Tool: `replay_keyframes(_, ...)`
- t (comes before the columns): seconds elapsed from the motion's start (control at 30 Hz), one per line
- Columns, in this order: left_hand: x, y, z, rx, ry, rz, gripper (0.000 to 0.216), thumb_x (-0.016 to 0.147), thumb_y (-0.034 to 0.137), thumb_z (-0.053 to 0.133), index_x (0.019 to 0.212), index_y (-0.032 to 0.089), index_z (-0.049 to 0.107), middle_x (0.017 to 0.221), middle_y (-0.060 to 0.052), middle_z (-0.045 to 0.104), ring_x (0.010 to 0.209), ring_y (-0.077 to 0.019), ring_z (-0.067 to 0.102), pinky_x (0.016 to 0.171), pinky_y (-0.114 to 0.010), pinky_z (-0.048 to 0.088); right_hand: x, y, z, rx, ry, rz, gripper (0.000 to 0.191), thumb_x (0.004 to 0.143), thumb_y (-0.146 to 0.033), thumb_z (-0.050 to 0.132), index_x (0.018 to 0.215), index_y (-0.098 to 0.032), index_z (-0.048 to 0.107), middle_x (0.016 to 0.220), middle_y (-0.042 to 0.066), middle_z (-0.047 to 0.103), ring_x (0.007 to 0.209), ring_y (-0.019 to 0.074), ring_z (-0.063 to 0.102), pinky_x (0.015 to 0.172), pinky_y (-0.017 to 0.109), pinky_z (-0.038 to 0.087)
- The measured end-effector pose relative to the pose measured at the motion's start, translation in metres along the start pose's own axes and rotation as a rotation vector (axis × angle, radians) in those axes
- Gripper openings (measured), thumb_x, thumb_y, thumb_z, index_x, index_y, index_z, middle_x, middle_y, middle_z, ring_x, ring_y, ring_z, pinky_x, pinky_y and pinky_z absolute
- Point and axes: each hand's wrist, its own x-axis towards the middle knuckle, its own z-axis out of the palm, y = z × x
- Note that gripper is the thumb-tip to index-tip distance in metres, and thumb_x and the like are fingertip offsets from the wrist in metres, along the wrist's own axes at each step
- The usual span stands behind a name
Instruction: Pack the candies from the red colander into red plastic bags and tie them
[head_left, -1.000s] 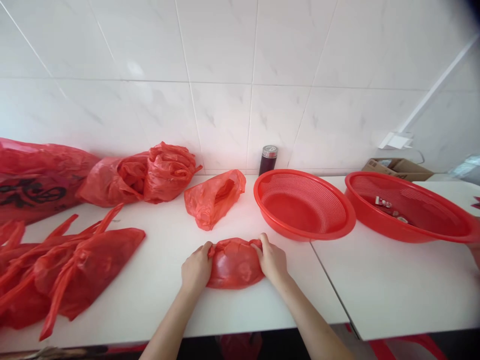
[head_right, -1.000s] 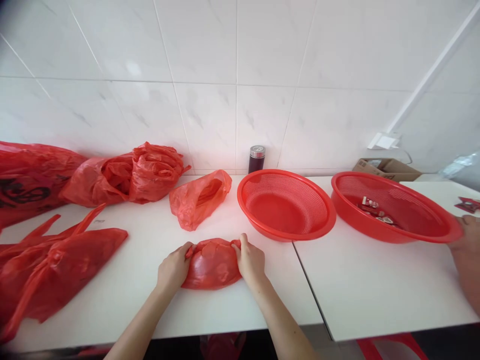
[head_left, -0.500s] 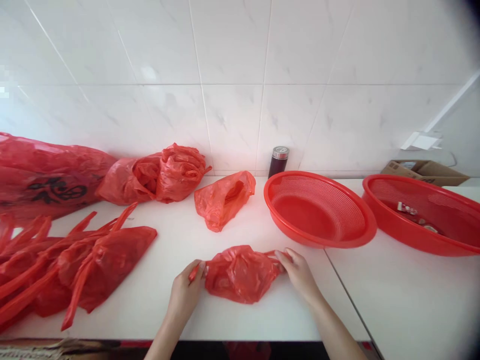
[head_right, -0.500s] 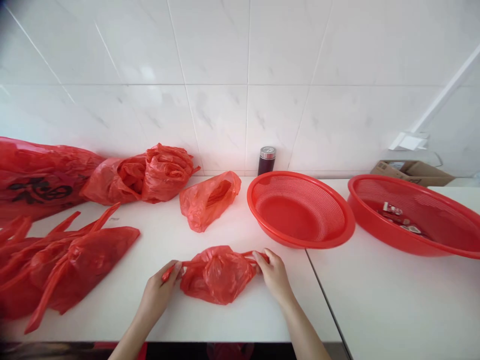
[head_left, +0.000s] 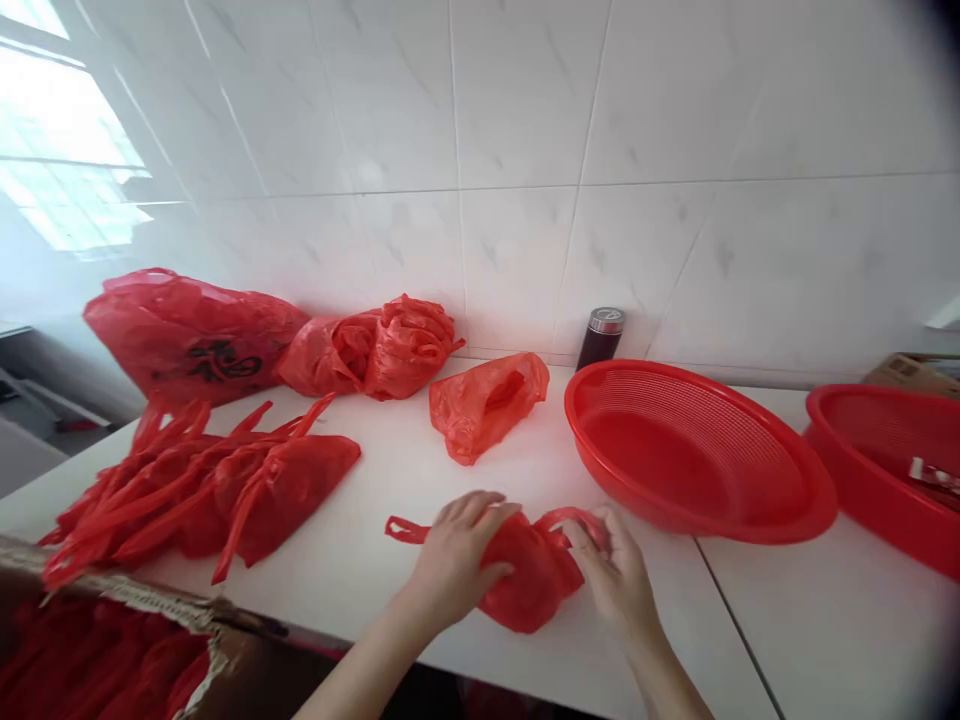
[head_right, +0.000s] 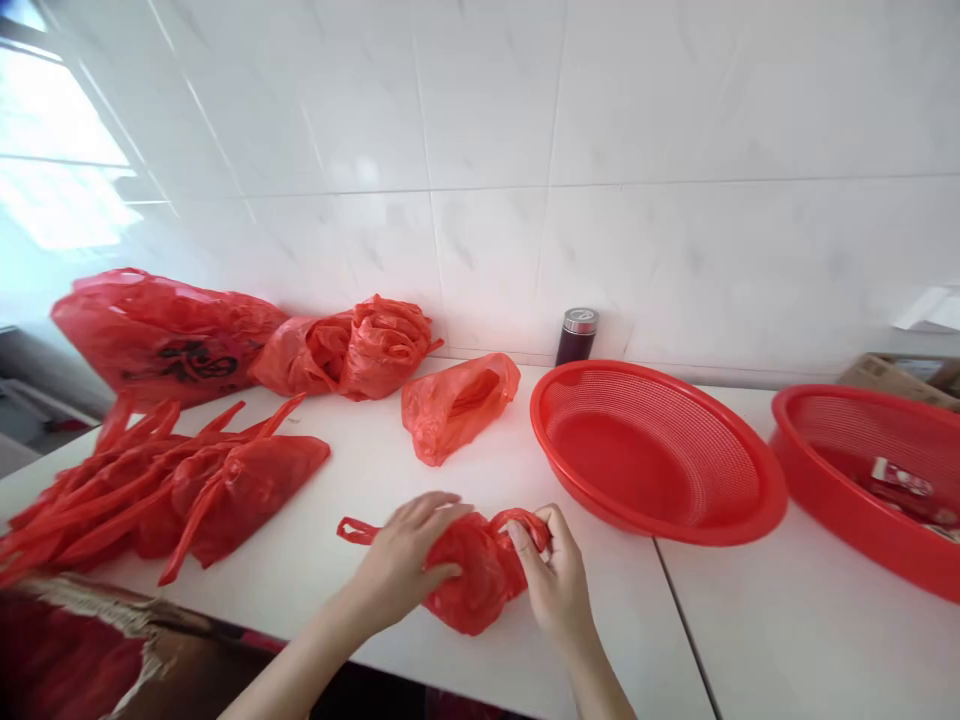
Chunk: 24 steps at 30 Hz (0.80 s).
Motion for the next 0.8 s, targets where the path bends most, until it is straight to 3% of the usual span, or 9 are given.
replay_keyframes(0.07,0.009,0.005,0.009,-0.007,-0.087,-0.020,0.045,0.073,0.007,0.054,0.112,0.026,0.063,0.106,-0.004,0.069,0.101,-0.0242,0.060,0.091,-0.039,0.044,0.000,-0.011,0.000,0.053,0.065,-0.051,0.026,0.084,-0.044,0.061,0.081,-0.023,0.047,0.073,-0.002,0.056,0.068,0.0137,0.055,0.065,0.025,0.046)
replay_keyframes(0.13,0.011,0.007,0.011,-0.017,-0.066,-0.077,0.041,0.072,0.003,0.045,0.102,0.023,0.064,0.094,-0.003,0.069,0.088,-0.0206,0.063,0.079,-0.032,0.046,0.001,-0.016,0.000,0.125,0.100,-0.098,0.032,0.084,-0.046,0.061,0.105,-0.026,0.047,0.095,0.003,0.063,0.087,0.0184,0.062,0.077,0.031,0.049)
replay_keyframes(0.23,0.009,0.006,0.002,-0.025,0.012,-0.162,0.037,0.076,0.005,0.039,0.100,0.022,0.062,0.096,-0.005,0.068,0.084,-0.0189,0.063,0.071,-0.028,0.046,0.001,-0.010,0.007,0.018,-0.080,-0.103,0.061,0.077,-0.050,0.066,0.128,-0.028,0.041,0.122,0.009,0.058,0.106,0.0244,0.058,0.086,0.037,0.049)
replay_keyframes(0.37,0.005,-0.002,-0.026,-0.015,0.027,-0.262,0.027,0.077,0.014,0.048,0.097,0.024,0.064,0.090,-0.001,0.070,0.080,-0.0183,0.063,0.069,-0.027,0.045,0.003,0.008,0.027,-0.172,-0.323,0.022,0.036,0.084,-0.055,0.052,0.096,-0.021,0.061,0.084,0.005,0.064,0.073,0.0199,0.059,0.064,0.029,0.049)
replay_keyframes(0.5,-0.001,-0.033,-0.067,0.086,0.059,-0.441,0.015,0.079,0.033,0.055,0.081,0.022,0.065,0.074,-0.002,0.067,0.070,-0.0198,0.061,0.061,-0.028,0.042,0.014,0.019,0.038,-0.087,-0.219,0.088,0.039,0.084,-0.058,0.049,0.082,-0.021,0.060,0.064,0.001,0.056,0.060,0.0175,0.055,0.054,0.027,0.045)
replay_keyframes(0.57,-0.008,-0.055,-0.089,0.182,0.124,-0.580,0.022,0.080,0.039,0.055,0.082,0.020,0.065,0.077,-0.006,0.067,0.075,-0.0243,0.062,0.065,-0.032,0.042,0.018,0.024,0.038,-0.092,-0.179,0.102,0.038,0.083,-0.059,0.050,0.082,-0.022,0.059,0.067,0.002,0.058,0.063,0.0183,0.058,0.054,0.027,0.045)
replay_keyframes(0.67,-0.019,-0.080,-0.115,0.298,0.209,-0.762,0.035,0.079,0.043,0.055,0.099,0.015,0.064,0.095,-0.014,0.067,0.089,-0.0344,0.062,0.075,-0.041,0.043,0.019,0.035,0.035,-0.140,-0.259,0.135,0.038,0.083,-0.059,0.049,0.081,-0.022,0.058,0.072,0.002,0.059,0.066,0.0188,0.059,0.057,0.028,0.046)
replay_keyframes(0.73,-0.024,-0.084,-0.120,0.370,0.292,-0.834,0.046,0.083,0.041,0.050,0.119,0.012,0.056,0.119,-0.022,0.058,0.109,-0.0423,0.054,0.086,-0.052,0.039,0.017,0.043,0.035,-0.161,-0.304,0.147,0.038,0.084,-0.059,0.047,0.081,-0.023,0.057,0.071,0.002,0.058,0.067,0.0186,0.059,0.060,0.029,0.046)
replay_keyframes(0.8,-0.026,-0.079,-0.112,0.404,0.345,-0.835,0.048,0.088,0.040,0.043,0.128,0.014,0.050,0.133,-0.024,0.048,0.121,-0.0425,0.045,0.093,-0.056,0.033,0.014,0.047,0.036,-0.169,-0.309,0.145,0.036,0.085,-0.058,0.047,0.081,-0.023,0.056,0.071,0.001,0.057,0.068,0.0182,0.058,0.062,0.028,0.045)
